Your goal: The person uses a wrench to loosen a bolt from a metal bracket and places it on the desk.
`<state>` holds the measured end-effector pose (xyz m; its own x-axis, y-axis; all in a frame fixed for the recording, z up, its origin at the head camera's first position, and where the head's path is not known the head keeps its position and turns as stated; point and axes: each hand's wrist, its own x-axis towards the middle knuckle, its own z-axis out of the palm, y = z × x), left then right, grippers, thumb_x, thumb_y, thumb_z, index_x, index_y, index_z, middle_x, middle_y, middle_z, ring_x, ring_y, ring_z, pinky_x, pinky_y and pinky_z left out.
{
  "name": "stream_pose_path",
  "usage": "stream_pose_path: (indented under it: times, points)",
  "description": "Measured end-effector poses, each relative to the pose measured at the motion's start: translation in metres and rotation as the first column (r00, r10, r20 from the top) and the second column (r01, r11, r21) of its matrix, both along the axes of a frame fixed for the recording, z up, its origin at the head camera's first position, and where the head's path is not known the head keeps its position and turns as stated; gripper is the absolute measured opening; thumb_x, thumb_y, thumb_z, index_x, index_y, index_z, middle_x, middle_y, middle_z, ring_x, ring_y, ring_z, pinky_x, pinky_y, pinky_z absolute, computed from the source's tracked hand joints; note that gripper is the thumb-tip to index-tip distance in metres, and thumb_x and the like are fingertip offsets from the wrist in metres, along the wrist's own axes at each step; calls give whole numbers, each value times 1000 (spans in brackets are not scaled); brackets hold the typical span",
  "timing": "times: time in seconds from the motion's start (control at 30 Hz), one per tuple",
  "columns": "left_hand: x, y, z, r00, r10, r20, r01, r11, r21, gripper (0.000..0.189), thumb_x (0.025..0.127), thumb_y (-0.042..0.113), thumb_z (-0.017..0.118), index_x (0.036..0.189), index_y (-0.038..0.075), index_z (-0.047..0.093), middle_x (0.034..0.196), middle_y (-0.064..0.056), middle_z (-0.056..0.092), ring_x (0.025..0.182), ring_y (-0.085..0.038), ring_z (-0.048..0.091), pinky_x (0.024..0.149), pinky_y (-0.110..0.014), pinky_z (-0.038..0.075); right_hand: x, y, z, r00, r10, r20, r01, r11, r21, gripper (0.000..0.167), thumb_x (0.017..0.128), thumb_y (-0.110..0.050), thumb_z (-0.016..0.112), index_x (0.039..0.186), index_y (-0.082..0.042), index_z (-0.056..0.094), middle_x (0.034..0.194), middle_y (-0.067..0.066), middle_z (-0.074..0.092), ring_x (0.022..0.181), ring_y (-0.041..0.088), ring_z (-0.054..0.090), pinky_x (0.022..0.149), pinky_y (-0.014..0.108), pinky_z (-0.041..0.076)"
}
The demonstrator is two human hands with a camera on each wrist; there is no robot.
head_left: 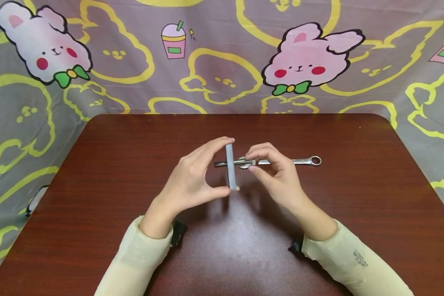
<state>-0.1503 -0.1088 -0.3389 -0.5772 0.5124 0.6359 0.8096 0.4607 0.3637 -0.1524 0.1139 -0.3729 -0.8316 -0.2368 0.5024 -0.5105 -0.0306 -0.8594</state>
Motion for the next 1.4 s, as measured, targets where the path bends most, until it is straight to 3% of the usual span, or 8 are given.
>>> stream_pose_path:
  times: [0.17, 0.37, 0.57, 0.73, 0.9, 1.17, 1.3, 1.4]
  points:
    - [0, 0, -1, 1000, -4, -5, 4, 1000, -3, 92, 60, 18, 92, 140, 4, 49, 137, -9, 59, 124, -20, 59, 103, -35, 50, -1, 3, 0, 996, -25, 90, 25, 1000, -4, 22, 86, 11, 66, 108, 8, 65, 102, -3, 67, 89, 9, 61, 74, 20, 57]
    - [0, 0, -2, 1000, 1, -6, -2, 1000, -10, 93, 59, 19, 92, 140, 4, 49, 137, -9, 60, 124, -19, 60, 101, -36, 51, -2, 4, 1, 969, -119, 217, 117, 993, 20, 15, 98, -7, 57, 102, 4, 68, 76, -2, 64, 67, 9, 57, 62, 23, 51]
    - [0, 0, -2, 1000, 4, 0, -4, 1000, -15, 94, 59, 19, 92, 141, 5, 49, 138, -8, 59, 124, -19, 59, 102, -36, 51, -2, 1, 1, 966, -92, 242, 110, 992, -59, 18, 99, -5, 55, 95, -11, 71, 75, -3, 68, 63, 10, 62, 58, 23, 51]
    - [1, 0, -1, 1000, 6, 3, -6, 1000, -3, 92, 60, 22, 92, 140, 5, 49, 137, -8, 60, 124, -19, 60, 101, -35, 51, -3, -1, 1, 970, -105, 220, 137, 982, -134, 26, 93, 4, 61, 92, -20, 72, 81, -9, 69, 68, 6, 62, 62, 19, 52]
    - [2, 0, 1, 1000, 4, 2, -4, 1000, 15, 92, 61, 22, 93, 140, 5, 49, 136, -6, 60, 123, -17, 60, 101, -34, 51, -2, 0, 0, 980, -72, 184, 108, 975, -193, 21, 90, 1, 68, 95, -19, 72, 85, -7, 69, 72, 5, 63, 66, 18, 54]
    - [0, -1, 0, 1000, 17, -16, -18, 1000, -10, 92, 60, 18, 92, 140, 5, 49, 138, -9, 59, 125, -20, 59, 103, -36, 50, 0, -2, 0, 1000, -21, 12, 22, 995, -94, 33, 80, 21, 63, 108, 4, 64, 107, -1, 67, 96, 11, 65, 74, 20, 56]
    - [1, -1, -1, 1000, 13, -13, -13, 1000, -12, 92, 60, 19, 91, 141, 5, 49, 138, -8, 59, 125, -20, 59, 102, -36, 50, 0, 0, 1, 998, -23, 51, 27, 997, -74, 29, 84, 16, 62, 112, 11, 60, 106, -1, 67, 96, 11, 65, 75, 21, 57]
    - [2, -1, -3, 1000, 13, -7, -13, 1000, -20, 92, 61, 19, 92, 141, 5, 49, 138, -9, 59, 125, -20, 59, 102, -36, 51, 1, 1, 0, 990, -36, 138, 40, 999, -28, 20, 92, 5, 60, 111, 10, 63, 92, -2, 67, 83, 9, 62, 70, 20, 55]
